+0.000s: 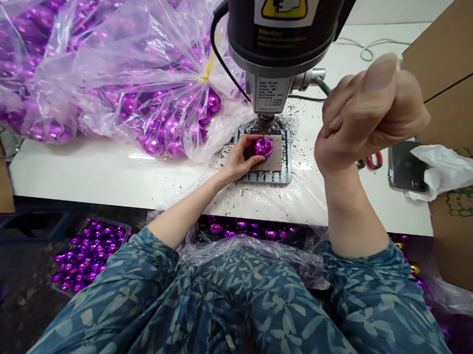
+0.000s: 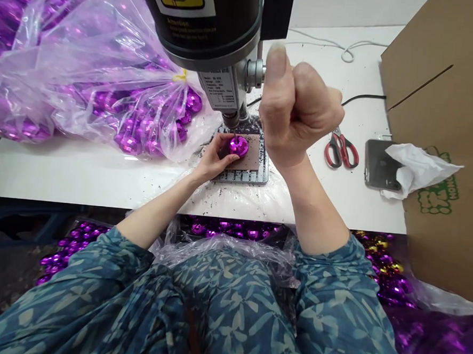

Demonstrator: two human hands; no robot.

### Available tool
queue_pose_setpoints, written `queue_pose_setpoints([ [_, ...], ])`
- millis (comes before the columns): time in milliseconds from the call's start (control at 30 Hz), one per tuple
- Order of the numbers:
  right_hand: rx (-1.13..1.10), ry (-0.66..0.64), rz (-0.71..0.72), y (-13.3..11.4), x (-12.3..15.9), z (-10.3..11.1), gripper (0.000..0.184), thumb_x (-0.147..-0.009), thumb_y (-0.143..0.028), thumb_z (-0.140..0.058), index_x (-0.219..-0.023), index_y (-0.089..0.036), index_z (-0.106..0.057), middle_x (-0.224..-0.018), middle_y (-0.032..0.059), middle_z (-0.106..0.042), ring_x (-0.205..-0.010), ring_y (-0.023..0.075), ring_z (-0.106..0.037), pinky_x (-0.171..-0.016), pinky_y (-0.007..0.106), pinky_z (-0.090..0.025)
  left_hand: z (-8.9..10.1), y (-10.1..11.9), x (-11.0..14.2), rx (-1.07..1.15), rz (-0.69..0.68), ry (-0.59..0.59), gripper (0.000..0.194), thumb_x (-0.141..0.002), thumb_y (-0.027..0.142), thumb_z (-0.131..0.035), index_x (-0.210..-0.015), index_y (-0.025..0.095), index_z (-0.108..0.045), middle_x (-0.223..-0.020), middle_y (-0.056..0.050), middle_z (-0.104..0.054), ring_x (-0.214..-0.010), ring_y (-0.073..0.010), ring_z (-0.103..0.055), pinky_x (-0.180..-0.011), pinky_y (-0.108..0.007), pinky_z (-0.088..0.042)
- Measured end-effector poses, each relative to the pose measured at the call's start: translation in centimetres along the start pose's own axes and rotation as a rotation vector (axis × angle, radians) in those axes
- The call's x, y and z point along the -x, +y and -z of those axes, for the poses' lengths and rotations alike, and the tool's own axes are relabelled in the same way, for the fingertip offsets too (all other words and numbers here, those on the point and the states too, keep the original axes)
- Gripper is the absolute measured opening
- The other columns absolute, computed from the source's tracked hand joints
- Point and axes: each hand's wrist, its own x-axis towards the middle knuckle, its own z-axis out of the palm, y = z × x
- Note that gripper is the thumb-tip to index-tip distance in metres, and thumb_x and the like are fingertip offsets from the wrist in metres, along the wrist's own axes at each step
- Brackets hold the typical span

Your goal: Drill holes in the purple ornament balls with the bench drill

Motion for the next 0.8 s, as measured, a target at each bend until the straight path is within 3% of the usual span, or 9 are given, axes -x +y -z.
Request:
queue_pose_setpoints([
  [200, -0.032, -0.067, 0.047, 1.7, 1.2, 1.9, 0.076, -0.093, -0.055, -0.061, -0.054, -0.015, -0.012, -0.043, -0.0021, -0.014, -0.041, 0.0012, -0.019, -0.049, 0.03, -0.021, 0.0, -0.1, 0.0, 0.017, 0.014, 0.004, 0.053, -0.076, 0.032, -0.094, -0.12, 0.026, -0.065, -0.13, -0.009, -0.069, -0.136, -0.0338, -0.062, -0.127, -0.052, -0.042],
  [333, -0.024, -0.075, 0.088, 2.8, 2.1, 2.5, 0.082, -0.091, -0.062, -0.061, -0.047, -0.015, -0.01, -0.038, -0.0013, -0.01, -0.037, 0.0029, -0.018, -0.045, 0.031, -0.019, -0.1, 0.0, 0.0, 0.036, 0.015, 0.012, 0.053, -0.075, 0.029, -0.095, -0.12, 0.025, -0.066, -0.13, -0.009, -0.069, -0.138, -0.0339, -0.061, -0.128, -0.052, -0.041],
  [433, -0.03, -0.075, 0.101, 1.9, 1.7, 1.9, 0.083, -0.092, -0.061, -0.06, -0.047, -0.015, -0.008, -0.038, -0.0014, -0.007, -0.036, 0.0018, -0.018, -0.043, 0.03, -0.015, -0.1, 0.0, 0.0, 0.039, 0.016, 0.01, 0.053, -0.075, 0.03, -0.095, -0.119, 0.026, -0.066, -0.128, -0.009, -0.07, -0.138, -0.0337, -0.061, -0.128, -0.052, -0.041],
  [533, -0.074, -0.081, 0.068, -0.4, -0.8, 0.3, 0.072, -0.093, -0.053, -0.061, -0.056, -0.013, -0.015, -0.045, -0.0031, -0.018, -0.04, -0.0022, -0.029, -0.048, 0.022, -0.019, 0.0, 0.0, 0.1, 0.012, -0.007, 0.004, 0.054, -0.075, 0.035, -0.095, -0.119, 0.026, -0.065, -0.128, -0.008, -0.07, -0.134, -0.0326, -0.063, -0.127, -0.052, -0.042],
  [600, -0.102, -0.148, 0.026, -1.9, -3.1, -1.1, 0.058, -0.095, -0.041, -0.059, -0.057, -0.014, -0.025, -0.05, -0.0039, -0.03, -0.045, -0.003, -0.038, -0.052, 0.019, -0.021, 0.0, 0.0, 0.1, 0.0, -0.017, -0.002, 0.055, -0.075, 0.039, -0.094, -0.12, 0.026, -0.065, -0.129, -0.008, -0.07, -0.131, -0.0322, -0.064, -0.126, -0.052, -0.043],
  [700, -0.103, -0.177, -0.199, -3.2, -5.9, -2.9, 0.05, -0.094, -0.034, -0.053, -0.057, -0.021, -0.022, -0.047, -0.005, -0.023, -0.041, -0.0028, -0.033, -0.049, 0.017, -0.02, -0.1, 0.0, 0.0, 0.005, -0.01, -0.003, 0.057, -0.074, 0.043, -0.095, -0.12, 0.026, -0.065, -0.13, -0.009, -0.071, -0.129, -0.0316, -0.065, -0.124, -0.051, -0.045],
  [800, -0.121, -0.125, -0.405, -3.5, -7.0, -4.1, 0.041, -0.096, -0.019, -0.039, -0.058, -0.023, -0.022, -0.049, -0.0061, -0.019, -0.04, -0.0042, -0.03, -0.045, 0.014, -0.021, 0.0, 0.5, 0.8, -0.031, -0.041, 0.052, 0.049, -0.082, 0.045, -0.089, -0.122, 0.028, -0.065, -0.132, -0.009, -0.07, -0.129, -0.029, -0.064, -0.122, -0.049, -0.046],
])
